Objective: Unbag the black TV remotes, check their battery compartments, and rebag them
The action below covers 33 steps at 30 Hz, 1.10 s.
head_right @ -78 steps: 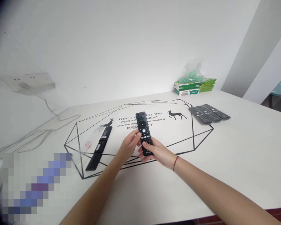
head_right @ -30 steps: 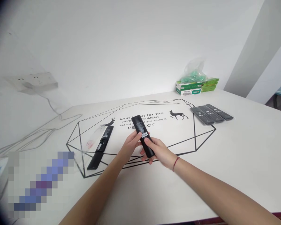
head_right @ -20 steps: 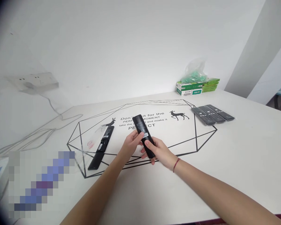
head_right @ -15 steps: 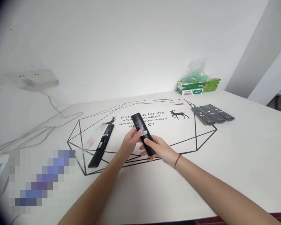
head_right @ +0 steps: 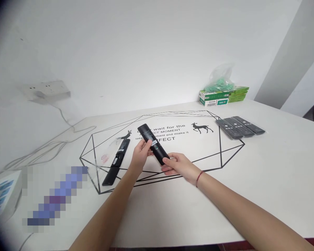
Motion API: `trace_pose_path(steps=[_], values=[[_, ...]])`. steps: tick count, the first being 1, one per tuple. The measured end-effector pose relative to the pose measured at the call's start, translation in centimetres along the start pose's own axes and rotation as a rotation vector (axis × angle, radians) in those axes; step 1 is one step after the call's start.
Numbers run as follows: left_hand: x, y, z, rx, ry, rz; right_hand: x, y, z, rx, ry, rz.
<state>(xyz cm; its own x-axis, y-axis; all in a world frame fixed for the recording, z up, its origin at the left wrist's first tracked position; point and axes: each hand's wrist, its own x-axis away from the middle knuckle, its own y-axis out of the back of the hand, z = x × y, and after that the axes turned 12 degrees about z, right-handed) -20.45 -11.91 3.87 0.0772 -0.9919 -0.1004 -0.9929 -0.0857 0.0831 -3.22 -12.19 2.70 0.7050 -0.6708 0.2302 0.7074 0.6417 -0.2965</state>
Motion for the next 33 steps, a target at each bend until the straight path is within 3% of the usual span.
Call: trace_pose_path(steps=[6, 12, 15, 27, 33], values=[[-0.6, 1.8, 0.1, -0.082, 0.097, -0.062, -0.1, 0.1, -0.2, -0.031, 0.003, -0.033], [-1.0, 5.3, 0.1, -0.789, 0.282, -0.080, 0.2, -0.1, 0.2, -0.064, -0.012, -0.066], [-0.8, 6.1, -0.1, -1.007, 0.352, -0.085, 0.3, -0.2, 0.3, -0.058, -0.019, -0.060], [0.0, 5.1, -0.5, -1.303, 0.479, -0.048, 0.4, -0.4, 0.1, 0.055, -0.006, -0.050], [-0.1, 5.1, -0.9, -1.339, 0.530, -0.132, 0.3, -0.4, -0.7, 0.543, 0.080, -0.087]])
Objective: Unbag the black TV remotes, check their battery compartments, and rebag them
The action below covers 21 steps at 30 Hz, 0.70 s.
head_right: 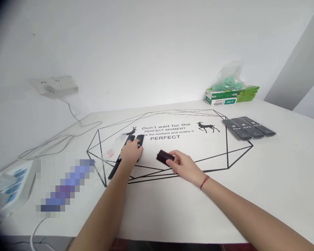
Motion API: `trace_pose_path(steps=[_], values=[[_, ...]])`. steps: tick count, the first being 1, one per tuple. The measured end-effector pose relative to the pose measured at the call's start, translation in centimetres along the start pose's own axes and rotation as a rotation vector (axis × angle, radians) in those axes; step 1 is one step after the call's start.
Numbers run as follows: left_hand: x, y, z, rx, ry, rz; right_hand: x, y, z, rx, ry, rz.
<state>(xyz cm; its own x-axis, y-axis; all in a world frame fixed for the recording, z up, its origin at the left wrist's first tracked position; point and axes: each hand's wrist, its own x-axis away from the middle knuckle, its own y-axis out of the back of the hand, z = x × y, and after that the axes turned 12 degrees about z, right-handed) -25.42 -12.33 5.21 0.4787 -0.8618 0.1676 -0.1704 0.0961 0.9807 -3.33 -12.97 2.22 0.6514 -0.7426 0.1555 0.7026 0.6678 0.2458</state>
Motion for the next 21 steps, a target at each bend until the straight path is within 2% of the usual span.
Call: trace_pose_path(steps=[3, 7, 11, 21], values=[[-0.1, 0.0, 0.0, -0.012, 0.013, -0.013, 0.2, -0.1, 0.0, 0.226, 0.047, -0.007], [-0.3, -0.2, 0.2, -0.011, 0.008, -0.012, 0.5, 0.0, 0.4, 0.395, 0.114, 0.001], [-0.5, -0.3, 0.5, 0.009, -0.005, -0.006, 0.7, -0.1, 0.7, 0.486, 0.151, -0.001], [-0.4, 0.2, 0.4, 0.172, -0.086, -0.091, 1.1, -0.6, 0.9, 0.632, 0.090, -0.049]])
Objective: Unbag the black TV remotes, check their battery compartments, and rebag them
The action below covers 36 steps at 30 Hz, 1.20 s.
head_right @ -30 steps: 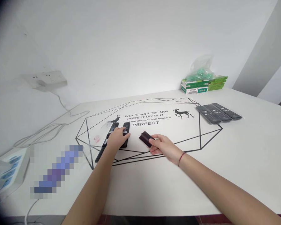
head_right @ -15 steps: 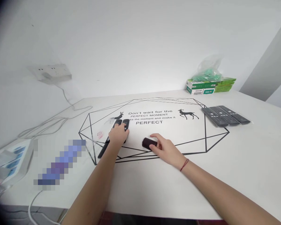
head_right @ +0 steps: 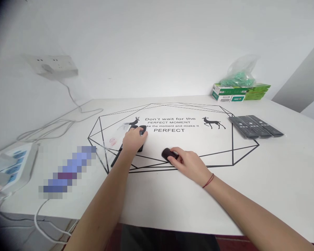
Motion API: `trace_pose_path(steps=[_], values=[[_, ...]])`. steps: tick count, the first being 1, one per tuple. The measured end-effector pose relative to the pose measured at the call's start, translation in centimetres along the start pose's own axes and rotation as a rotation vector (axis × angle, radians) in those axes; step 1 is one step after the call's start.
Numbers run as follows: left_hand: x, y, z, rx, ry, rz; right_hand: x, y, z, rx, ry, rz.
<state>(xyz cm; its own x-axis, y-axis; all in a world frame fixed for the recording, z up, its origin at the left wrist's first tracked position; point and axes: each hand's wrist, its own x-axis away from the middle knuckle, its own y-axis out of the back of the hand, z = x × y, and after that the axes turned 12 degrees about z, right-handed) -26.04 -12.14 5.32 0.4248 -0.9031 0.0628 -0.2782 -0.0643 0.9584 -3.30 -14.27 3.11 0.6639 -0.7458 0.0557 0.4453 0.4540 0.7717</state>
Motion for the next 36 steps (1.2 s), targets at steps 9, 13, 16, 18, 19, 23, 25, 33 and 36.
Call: trace_pose_path(steps=[9, 13, 16, 18, 19, 23, 25, 33, 36], values=[[-0.3, 1.6, 1.4, 0.180, 0.023, -0.028, 0.6, -0.2, 0.2, 0.189, 0.068, 0.053], [-0.5, 2.8, 2.5, 0.288, 0.053, -0.119, 0.6, -1.1, 0.7, 0.178, 0.336, -0.054], [-0.6, 3.4, 3.3, 0.344, 0.076, -0.182, 0.2, -2.5, 1.3, 0.170, 0.486, -0.015], [-0.6, 3.7, 3.9, 0.378, 0.098, -0.217, -0.1, -3.5, 2.0, 0.201, 0.547, 0.002], [-0.6, 3.9, 4.2, 0.393, 0.112, -0.232, -0.4, -4.0, 2.3, 0.221, 0.566, 0.000], [-0.7, 4.2, 5.2, 0.423, 0.148, -0.257, -1.8, -5.8, 4.2, 0.287, 0.592, -0.006], [-0.9, 4.1, 5.3, 0.391, 0.089, -0.212, -2.7, -6.3, 5.1, 0.292, 0.587, -0.018], [-1.3, 1.1, 2.9, -0.040, -0.179, 0.175, -4.4, -6.7, 5.7, 0.170, 0.534, -0.065], [-1.6, 0.5, 2.5, -0.077, -0.204, 0.187, -4.1, -6.8, 5.4, 0.161, 0.558, -0.068]])
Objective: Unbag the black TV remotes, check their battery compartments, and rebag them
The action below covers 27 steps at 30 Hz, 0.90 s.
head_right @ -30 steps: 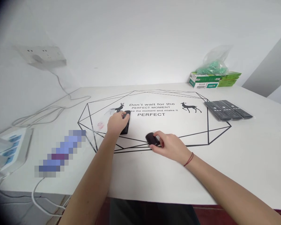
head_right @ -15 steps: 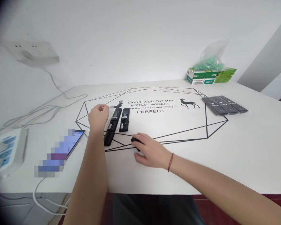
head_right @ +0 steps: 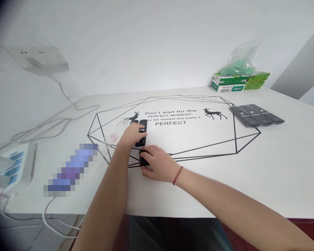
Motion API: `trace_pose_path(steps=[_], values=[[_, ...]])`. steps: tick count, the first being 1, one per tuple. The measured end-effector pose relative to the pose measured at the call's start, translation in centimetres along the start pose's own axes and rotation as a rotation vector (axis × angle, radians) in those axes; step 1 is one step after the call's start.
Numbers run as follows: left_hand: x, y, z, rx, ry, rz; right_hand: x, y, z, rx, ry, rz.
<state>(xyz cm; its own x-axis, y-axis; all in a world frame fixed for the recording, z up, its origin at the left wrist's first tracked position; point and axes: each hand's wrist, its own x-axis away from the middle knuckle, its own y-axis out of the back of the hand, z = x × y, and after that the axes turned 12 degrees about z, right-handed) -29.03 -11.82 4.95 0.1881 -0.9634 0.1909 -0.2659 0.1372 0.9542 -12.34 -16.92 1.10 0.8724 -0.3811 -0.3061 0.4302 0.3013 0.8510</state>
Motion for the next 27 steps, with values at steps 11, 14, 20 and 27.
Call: trace_pose_path(steps=[11, 14, 20, 27], values=[[-0.3, 0.1, -0.8, -0.046, 0.081, 0.001, -0.9, -0.6, -0.5, 0.024, 0.003, 0.038], [-0.2, 0.2, -1.0, -0.065, 0.090, 0.003, -0.9, -0.7, -0.5, 0.061, 0.000, 0.057], [0.0, 0.3, -1.0, -0.097, 0.066, -0.005, -0.7, -0.6, -0.6, 0.061, -0.009, 0.064], [0.0, 0.0, -1.9, -0.028, -0.058, -0.095, 4.7, 5.8, -7.9, 0.207, -0.367, -0.060]])
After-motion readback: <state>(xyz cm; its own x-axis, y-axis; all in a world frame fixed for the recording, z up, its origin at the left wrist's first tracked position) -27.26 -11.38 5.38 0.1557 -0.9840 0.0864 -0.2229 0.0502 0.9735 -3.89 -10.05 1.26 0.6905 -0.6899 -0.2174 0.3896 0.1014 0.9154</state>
